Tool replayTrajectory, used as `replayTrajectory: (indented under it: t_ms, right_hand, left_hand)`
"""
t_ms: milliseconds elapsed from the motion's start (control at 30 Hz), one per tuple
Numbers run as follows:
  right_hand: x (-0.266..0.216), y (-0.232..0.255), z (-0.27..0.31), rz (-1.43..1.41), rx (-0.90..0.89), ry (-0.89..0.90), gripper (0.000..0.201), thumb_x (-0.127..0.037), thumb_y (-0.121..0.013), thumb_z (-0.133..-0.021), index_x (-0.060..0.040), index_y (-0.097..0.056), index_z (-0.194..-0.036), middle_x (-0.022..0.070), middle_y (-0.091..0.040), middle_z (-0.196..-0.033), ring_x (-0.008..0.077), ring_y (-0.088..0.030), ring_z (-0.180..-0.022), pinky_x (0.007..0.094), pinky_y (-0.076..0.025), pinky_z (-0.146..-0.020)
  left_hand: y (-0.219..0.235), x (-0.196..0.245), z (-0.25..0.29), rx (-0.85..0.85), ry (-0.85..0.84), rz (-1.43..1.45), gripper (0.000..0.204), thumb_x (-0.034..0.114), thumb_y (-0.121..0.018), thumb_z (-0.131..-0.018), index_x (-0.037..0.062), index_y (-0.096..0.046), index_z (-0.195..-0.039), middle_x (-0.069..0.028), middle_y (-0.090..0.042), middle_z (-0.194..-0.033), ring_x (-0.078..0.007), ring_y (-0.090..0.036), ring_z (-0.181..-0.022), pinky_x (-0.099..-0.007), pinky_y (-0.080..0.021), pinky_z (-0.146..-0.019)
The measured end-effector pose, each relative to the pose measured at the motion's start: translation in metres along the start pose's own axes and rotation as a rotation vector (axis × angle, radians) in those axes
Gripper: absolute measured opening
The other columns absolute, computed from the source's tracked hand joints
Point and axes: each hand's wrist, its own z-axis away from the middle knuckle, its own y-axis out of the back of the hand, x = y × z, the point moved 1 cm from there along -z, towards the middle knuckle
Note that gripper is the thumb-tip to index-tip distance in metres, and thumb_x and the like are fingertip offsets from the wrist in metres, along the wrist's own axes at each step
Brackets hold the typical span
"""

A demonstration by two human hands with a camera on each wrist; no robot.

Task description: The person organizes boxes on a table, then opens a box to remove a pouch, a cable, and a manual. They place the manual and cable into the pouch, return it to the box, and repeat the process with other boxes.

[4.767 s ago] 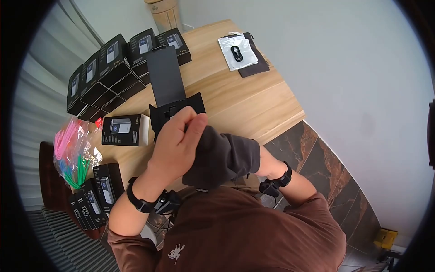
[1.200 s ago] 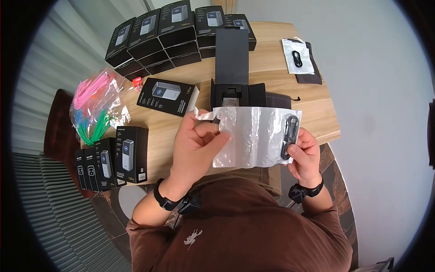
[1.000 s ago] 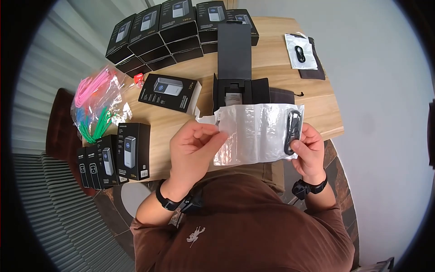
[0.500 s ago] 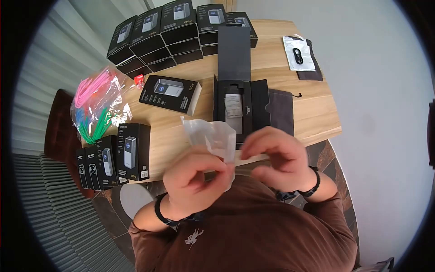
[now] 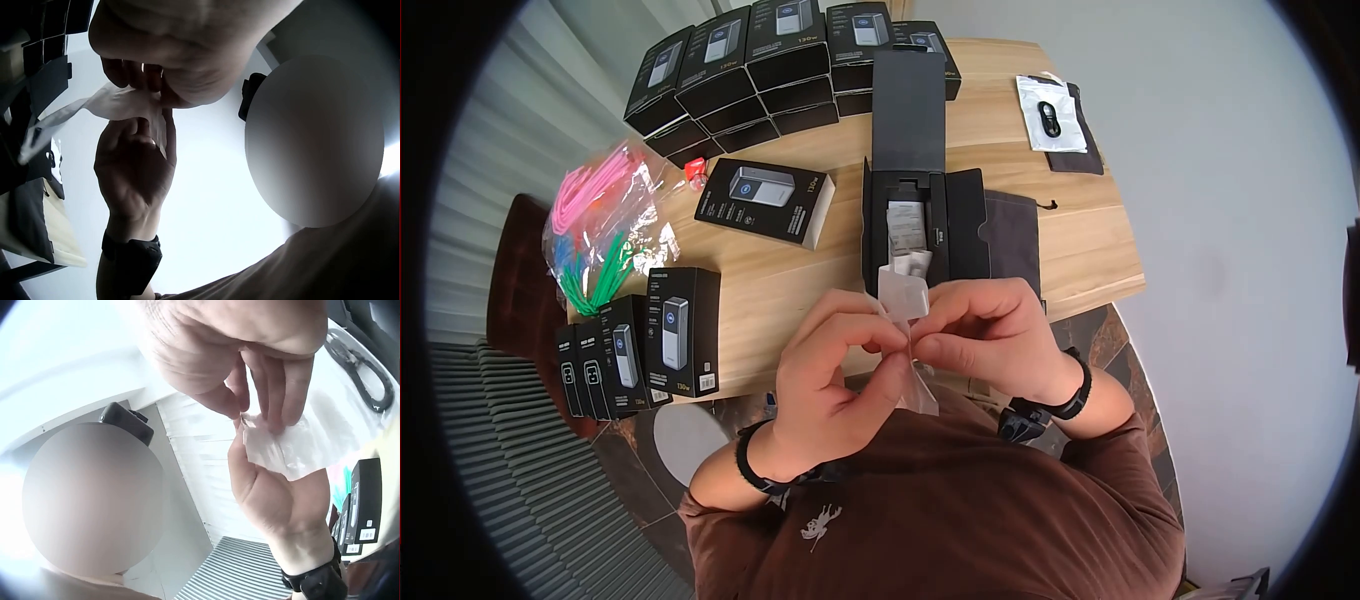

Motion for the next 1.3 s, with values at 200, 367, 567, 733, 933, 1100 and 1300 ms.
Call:
replayTrajectory:
  t_ms: [200, 367, 567, 733, 933, 1100, 1300]
  right_hand:
    - [0.0, 0.0, -0.005, 0.122, 0.011, 0.036, 0.01, 0.003, -0.074, -0.095, 0.0011, -0.078, -0.105, 0.0084, -0.07, -0.116, 0.0129, -0.069, -0.099, 0.0265, -0.057, -0.085]
    - [0.001, 0.0, -0.002, 0.289, 0.047, 0.088, 0.006, 0.001, -0.075, -0.093, 0.0012, -0.075, -0.099, 0.0085, -0.073, -0.105, 0.0155, -0.072, -0.094, 0.0283, -0.057, -0.079]
    - [-0.022, -0.004, 0.0, 0.71, -0.031, 0.207, 0.004, -0.001, -0.075, -0.088, -0.0034, -0.071, -0.09, 0.0068, -0.074, -0.084, 0.0195, -0.073, -0.077, 0.0307, -0.055, -0.069]
    - [-0.026, 0.002, -0.003, 0.547, -0.089, 0.161, 0.003, -0.002, -0.073, -0.089, -0.0024, -0.071, -0.092, 0.0079, -0.072, -0.085, 0.0228, -0.071, -0.077, 0.032, -0.055, -0.07]
    - [-0.033, 0.001, -0.004, 0.613, -0.152, 0.18, 0.004, -0.001, -0.067, -0.094, -0.0014, -0.069, -0.096, 0.0092, -0.068, -0.09, 0.026, -0.067, -0.081, 0.0351, -0.053, -0.072]
    - [-0.032, -0.001, -0.005, 0.68, -0.235, 0.193, 0.005, 0.0, -0.064, -0.095, -0.0012, -0.066, -0.099, 0.0108, -0.064, -0.089, 0.0293, -0.064, -0.081, 0.0377, -0.051, -0.07]
    - [-0.031, 0.0, -0.006, 0.653, -0.181, 0.086, 0.004, -0.002, -0.063, -0.094, -0.0009, -0.061, -0.098, 0.0131, -0.061, -0.085, 0.0307, -0.062, -0.076, 0.0397, -0.049, -0.067]
  left_hand:
    - [-0.007, -0.007, 0.006, 0.008, 0.166, 0.166, 0.029, -0.005, -0.078, -0.083, 0.0043, -0.059, -0.102, -0.0051, -0.058, -0.101, -0.0148, -0.056, -0.09, -0.0268, -0.046, -0.081]
    - [-0.003, -0.016, 0.009, -0.074, 0.35, 0.261, 0.021, -0.002, -0.077, -0.086, 0.0041, -0.059, -0.096, -0.0031, -0.06, -0.09, -0.0131, -0.057, -0.083, -0.027, -0.047, -0.076]
    - [0.0, -0.011, 0.01, -0.22, 0.371, 0.13, 0.015, 0.003, -0.078, -0.088, 0.0032, -0.064, -0.085, -0.0011, -0.062, -0.074, -0.0098, -0.056, -0.064, -0.0263, -0.045, -0.059]
    - [-0.004, -0.003, -0.001, -0.29, 0.356, 0.2, 0.014, 0.009, -0.081, -0.089, 0.0033, -0.068, -0.089, -0.0012, -0.062, -0.073, -0.0091, -0.056, -0.063, -0.0257, -0.044, -0.057]
    - [-0.002, -0.009, -0.003, -0.3, 0.272, 0.197, 0.013, 0.013, -0.076, -0.094, 0.0019, -0.07, -0.094, -0.0035, -0.063, -0.072, -0.0119, -0.059, -0.065, -0.028, -0.045, -0.059]
    - [0.002, -0.011, 0.001, -0.317, 0.382, 0.313, 0.014, 0.014, -0.067, -0.1, 0.0011, -0.07, -0.096, -0.0062, -0.063, -0.074, -0.0146, -0.06, -0.068, -0.0305, -0.045, -0.061]
    - [0.001, -0.009, 0.0, -0.267, 0.385, 0.243, 0.012, 0.011, -0.064, -0.101, 0.0012, -0.07, -0.097, -0.0068, -0.064, -0.072, -0.0145, -0.058, -0.065, -0.0304, -0.045, -0.06]
